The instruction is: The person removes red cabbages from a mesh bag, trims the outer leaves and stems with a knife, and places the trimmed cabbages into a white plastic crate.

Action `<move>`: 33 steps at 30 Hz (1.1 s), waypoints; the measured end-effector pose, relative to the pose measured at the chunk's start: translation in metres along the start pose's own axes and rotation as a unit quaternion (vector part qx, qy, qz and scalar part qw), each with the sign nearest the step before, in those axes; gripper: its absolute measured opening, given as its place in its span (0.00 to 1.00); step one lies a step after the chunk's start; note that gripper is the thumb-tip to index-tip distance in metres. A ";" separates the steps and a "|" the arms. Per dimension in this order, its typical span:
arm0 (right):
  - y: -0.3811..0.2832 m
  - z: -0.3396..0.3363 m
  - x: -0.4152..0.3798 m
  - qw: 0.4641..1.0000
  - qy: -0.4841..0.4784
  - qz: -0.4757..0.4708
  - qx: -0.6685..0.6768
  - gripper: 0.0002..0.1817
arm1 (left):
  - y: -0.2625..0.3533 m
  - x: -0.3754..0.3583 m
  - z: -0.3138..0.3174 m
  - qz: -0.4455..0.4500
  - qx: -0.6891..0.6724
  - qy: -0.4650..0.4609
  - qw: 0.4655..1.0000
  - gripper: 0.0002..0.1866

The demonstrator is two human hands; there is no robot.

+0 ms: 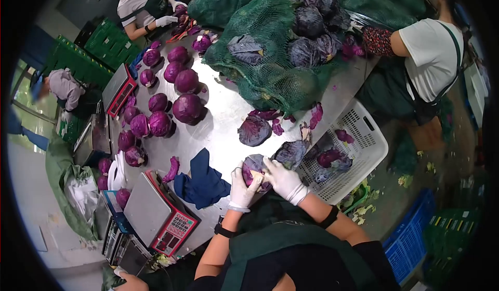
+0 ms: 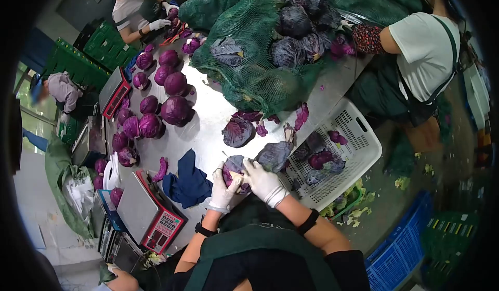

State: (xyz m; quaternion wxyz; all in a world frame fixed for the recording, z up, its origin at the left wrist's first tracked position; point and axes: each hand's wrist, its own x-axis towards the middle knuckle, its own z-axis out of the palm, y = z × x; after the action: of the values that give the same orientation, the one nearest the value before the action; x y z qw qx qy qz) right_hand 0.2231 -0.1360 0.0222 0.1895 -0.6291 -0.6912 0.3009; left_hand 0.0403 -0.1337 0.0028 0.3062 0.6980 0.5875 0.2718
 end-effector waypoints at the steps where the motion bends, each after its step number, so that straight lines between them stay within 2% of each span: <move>1: 0.023 0.004 0.012 0.997 0.061 -0.044 0.019 0.24 | -0.002 0.003 -0.004 0.008 -0.011 -0.017 1.000 0.44; 2: 0.043 0.008 0.017 0.988 0.119 -0.087 0.037 0.21 | -0.004 0.004 -0.008 0.014 -0.023 -0.036 0.999 0.44; 4: 0.076 0.002 0.026 0.979 0.062 0.116 0.154 0.16 | -0.021 -0.002 -0.017 0.031 -0.070 -0.072 0.994 0.43; 5: 0.080 -0.009 0.027 0.970 0.048 0.149 0.187 0.16 | -0.022 -0.001 -0.027 -0.033 -0.205 -0.122 0.971 0.43; 6: 0.082 -0.017 0.021 0.956 0.030 0.185 0.224 0.15 | -0.026 -0.005 -0.041 -0.101 -0.332 -0.172 0.922 0.44; 8: 0.112 -0.032 0.007 0.917 0.055 0.270 0.289 0.16 | -0.050 -0.010 -0.063 -0.159 -0.376 -0.195 0.892 0.46; 9: 0.151 -0.036 -0.002 0.967 0.145 0.153 0.144 0.16 | -0.057 -0.010 -0.071 -0.124 -0.360 -0.188 0.905 0.48; 10: 0.179 -0.033 -0.009 0.974 0.226 0.029 -0.005 0.17 | -0.053 -0.009 -0.076 -0.069 -0.266 -0.148 0.950 0.47; 12: 0.108 -0.089 -0.017 0.942 0.285 0.110 -0.137 0.17 | -0.047 -0.002 -0.077 -0.118 -0.222 -0.133 0.959 0.46; 13: 0.092 -0.095 -0.016 0.944 0.300 0.080 -0.115 0.17 | -0.050 0.002 -0.072 -0.135 -0.265 -0.107 0.949 0.40; 14: 0.079 -0.098 -0.013 0.942 0.318 0.050 -0.092 0.18 | -0.058 0.005 -0.061 -0.200 -0.323 -0.076 0.922 0.31; 15: 0.056 -0.093 -0.012 0.966 0.256 0.045 -0.004 0.18 | -0.055 0.006 -0.058 -0.296 -0.357 -0.079 0.882 0.28; 16: 0.041 -0.076 -0.004 0.962 0.265 -0.067 -0.009 0.18 | -0.052 0.008 -0.054 -0.389 -0.386 -0.086 0.832 0.26; 17: 0.040 -0.045 -0.007 0.986 0.136 0.005 0.097 0.18 | -0.052 0.008 -0.049 -0.357 -0.306 -0.111 0.876 0.27; 18: 0.001 -0.043 -0.003 0.915 -0.010 0.147 0.376 0.21 | -0.064 0.005 -0.040 -0.242 -0.129 -0.077 0.959 0.30; 19: 0.018 -0.002 0.006 0.968 -0.019 0.006 0.251 0.24 | -0.058 0.010 -0.031 -0.142 -0.119 -0.018 0.983 0.32; 20: -0.001 0.001 0.013 0.982 -0.028 -0.027 0.183 0.27 | -0.046 0.017 -0.024 -0.040 -0.111 0.042 0.992 0.34; 21: -0.010 0.008 0.019 0.991 0.018 -0.060 0.117 0.27 | -0.028 0.028 -0.030 -0.042 -0.103 -0.019 0.994 0.38; 22: -0.008 0.015 0.027 0.988 0.031 -0.081 0.130 0.27 | -0.026 0.031 -0.021 -0.043 -0.115 -0.008 0.992 0.41; 24: -0.009 0.001 0.036 0.986 -0.026 -0.067 0.149 0.27 | -0.019 0.039 -0.023 -0.071 -0.087 -0.023 0.993 0.45; 25: -0.008 0.001 0.038 0.987 -0.026 -0.065 0.148 0.27 | -0.018 0.040 -0.024 -0.071 -0.089 -0.025 0.993 0.45; 27: -0.003 0.004 0.041 0.987 -0.067 -0.001 0.146 0.28 | -0.017 0.041 -0.026 -0.082 -0.073 -0.025 0.994 0.47; 28: -0.003 0.014 0.042 0.995 -0.034 -0.047 0.079 0.26 | -0.017 0.040 -0.025 -0.083 -0.073 -0.026 0.994 0.47; 30: -0.001 0.018 0.049 0.997 -0.022 -0.038 0.062 0.22 | -0.017 0.037 -0.023 -0.041 -0.062 -0.010 0.997 0.45; 32: 0.003 0.022 0.057 0.993 0.059 -0.067 0.075 0.15 | -0.016 0.038 -0.026 -0.043 -0.061 -0.013 0.997 0.44; 33: 0.005 0.020 0.061 0.994 0.054 -0.054 0.084 0.12 | -0.014 0.042 -0.028 -0.049 -0.067 -0.029 0.996 0.44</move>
State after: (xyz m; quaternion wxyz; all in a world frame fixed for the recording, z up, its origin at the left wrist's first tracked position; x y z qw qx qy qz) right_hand 0.2056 -0.0797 -0.0035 0.2946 -0.5882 -0.6850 0.3132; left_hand 0.0169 -0.0878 0.0119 0.3821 0.6537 0.5927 0.2746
